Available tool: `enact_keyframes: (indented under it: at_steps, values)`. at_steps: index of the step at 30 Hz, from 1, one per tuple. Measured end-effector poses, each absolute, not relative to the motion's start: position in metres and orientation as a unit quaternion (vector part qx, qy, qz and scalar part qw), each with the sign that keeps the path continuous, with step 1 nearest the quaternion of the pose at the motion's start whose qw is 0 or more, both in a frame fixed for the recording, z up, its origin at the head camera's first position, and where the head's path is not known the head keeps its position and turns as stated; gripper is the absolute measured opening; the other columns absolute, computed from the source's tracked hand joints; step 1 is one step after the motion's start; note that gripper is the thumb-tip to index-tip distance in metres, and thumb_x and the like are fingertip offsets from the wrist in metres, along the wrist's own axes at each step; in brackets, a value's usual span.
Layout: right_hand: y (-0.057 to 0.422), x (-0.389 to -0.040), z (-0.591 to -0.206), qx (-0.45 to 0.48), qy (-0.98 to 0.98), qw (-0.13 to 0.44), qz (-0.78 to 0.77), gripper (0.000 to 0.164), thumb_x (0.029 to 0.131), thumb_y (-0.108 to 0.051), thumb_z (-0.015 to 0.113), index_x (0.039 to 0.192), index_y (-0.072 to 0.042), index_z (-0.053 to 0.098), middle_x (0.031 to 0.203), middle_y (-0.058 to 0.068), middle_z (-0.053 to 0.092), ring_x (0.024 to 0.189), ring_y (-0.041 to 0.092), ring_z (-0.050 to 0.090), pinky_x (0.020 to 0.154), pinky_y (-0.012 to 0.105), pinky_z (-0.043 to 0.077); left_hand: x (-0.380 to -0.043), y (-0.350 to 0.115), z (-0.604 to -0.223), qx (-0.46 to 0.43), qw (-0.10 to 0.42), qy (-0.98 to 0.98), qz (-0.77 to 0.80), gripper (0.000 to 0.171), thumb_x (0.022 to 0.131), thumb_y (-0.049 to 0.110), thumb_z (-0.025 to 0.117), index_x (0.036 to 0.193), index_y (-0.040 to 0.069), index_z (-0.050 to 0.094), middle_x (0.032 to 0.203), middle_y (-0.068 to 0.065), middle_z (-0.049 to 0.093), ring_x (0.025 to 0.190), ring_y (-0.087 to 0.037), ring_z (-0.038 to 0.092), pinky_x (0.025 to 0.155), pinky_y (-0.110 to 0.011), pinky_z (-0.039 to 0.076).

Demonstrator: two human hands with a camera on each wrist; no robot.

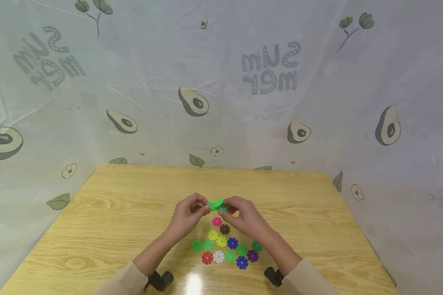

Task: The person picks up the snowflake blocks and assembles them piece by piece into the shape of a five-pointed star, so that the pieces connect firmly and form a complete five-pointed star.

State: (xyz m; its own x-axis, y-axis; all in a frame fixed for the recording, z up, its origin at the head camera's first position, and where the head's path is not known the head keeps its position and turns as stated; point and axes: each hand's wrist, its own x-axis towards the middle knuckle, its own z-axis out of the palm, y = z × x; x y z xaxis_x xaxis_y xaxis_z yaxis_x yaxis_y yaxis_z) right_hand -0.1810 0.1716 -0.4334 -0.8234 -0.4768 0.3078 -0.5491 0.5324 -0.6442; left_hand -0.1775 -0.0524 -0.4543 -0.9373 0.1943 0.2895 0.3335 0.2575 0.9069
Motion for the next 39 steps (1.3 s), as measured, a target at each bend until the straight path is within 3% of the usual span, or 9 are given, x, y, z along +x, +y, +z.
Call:
enact_keyframes:
  at_steps: [5,11,16,22,29,35,39]
  values:
    - [0.171,-0.182,-0.431,0.307,-0.868,0.025,0.389,0.020,0.103,-0.021,0.068,0.119,-0.009,0.073,0.107,0.003,0.073,0.093,0.012,0.070,0.080,0.029,0.060,-0.179,-0.054,-0.456,-0.165,0.056,-0.791,-0.587,0.004,0.099,0.007,0.071,0.101,0.004,0.069,0.089,-0.013,0.074,0.084,-0.032,0.073,0.073,-0.019,0.056]
    - [0.171,-0.183,-0.430,0.314,-0.862,0.008,0.399,0.016,0.106,-0.020,0.064,0.115,-0.011,0.073,0.105,0.002,0.073,0.092,0.009,0.068,0.075,0.025,0.055,-0.180,-0.054,-0.459,-0.167,0.045,-0.779,-0.602,0.006,0.099,0.008,0.071,0.101,0.004,0.070,0.089,-0.014,0.075,0.081,-0.016,0.072,0.073,-0.019,0.057]
    - [0.168,-0.185,-0.429,0.310,-0.859,0.008,0.408,0.014,0.106,-0.021,0.063,0.110,-0.010,0.072,0.102,0.001,0.071,0.091,0.008,0.066,0.075,0.025,0.053,-0.180,-0.053,-0.457,-0.161,0.049,-0.775,-0.609,0.005,0.099,0.008,0.071,0.102,0.003,0.069,0.090,-0.014,0.074,0.083,-0.023,0.074,0.074,-0.019,0.057]
    - [0.168,-0.185,-0.431,0.298,-0.863,-0.001,0.408,0.021,0.106,-0.024,0.064,0.119,-0.010,0.072,0.109,0.004,0.074,0.096,0.011,0.070,0.083,0.029,0.060,-0.180,-0.054,-0.459,-0.172,0.047,-0.789,-0.588,0.006,0.100,0.006,0.070,0.106,0.006,0.069,0.091,-0.016,0.076,0.081,-0.016,0.073,0.072,-0.019,0.057]
    - [0.168,-0.184,-0.429,0.284,-0.871,-0.005,0.401,0.027,0.105,-0.026,0.065,0.125,-0.007,0.070,0.113,0.005,0.073,0.100,0.015,0.072,0.090,0.031,0.061,-0.181,-0.052,-0.463,-0.172,0.062,-0.786,-0.591,0.005,0.101,0.006,0.068,0.105,0.005,0.070,0.093,-0.013,0.077,0.088,-0.032,0.075,0.078,-0.019,0.059]
    - [0.172,-0.183,-0.428,0.269,-0.870,-0.012,0.414,0.037,0.107,-0.027,0.062,0.134,-0.002,0.066,0.123,0.012,0.074,0.110,0.029,0.073,0.096,0.037,0.062,-0.181,-0.052,-0.465,-0.172,0.062,-0.777,-0.602,0.006,0.101,0.006,0.067,0.105,0.002,0.070,0.094,-0.015,0.077,0.091,-0.039,0.075,0.079,-0.018,0.059]
    - [0.178,-0.185,-0.430,0.258,-0.876,-0.006,0.407,0.038,0.110,-0.028,0.056,0.137,-0.003,0.065,0.127,0.013,0.073,0.113,0.030,0.073,0.096,0.039,0.062,-0.181,-0.052,-0.465,-0.162,0.060,-0.775,-0.608,0.006,0.101,0.007,0.068,0.104,0.002,0.070,0.093,-0.016,0.076,0.091,-0.041,0.075,0.079,-0.018,0.059]
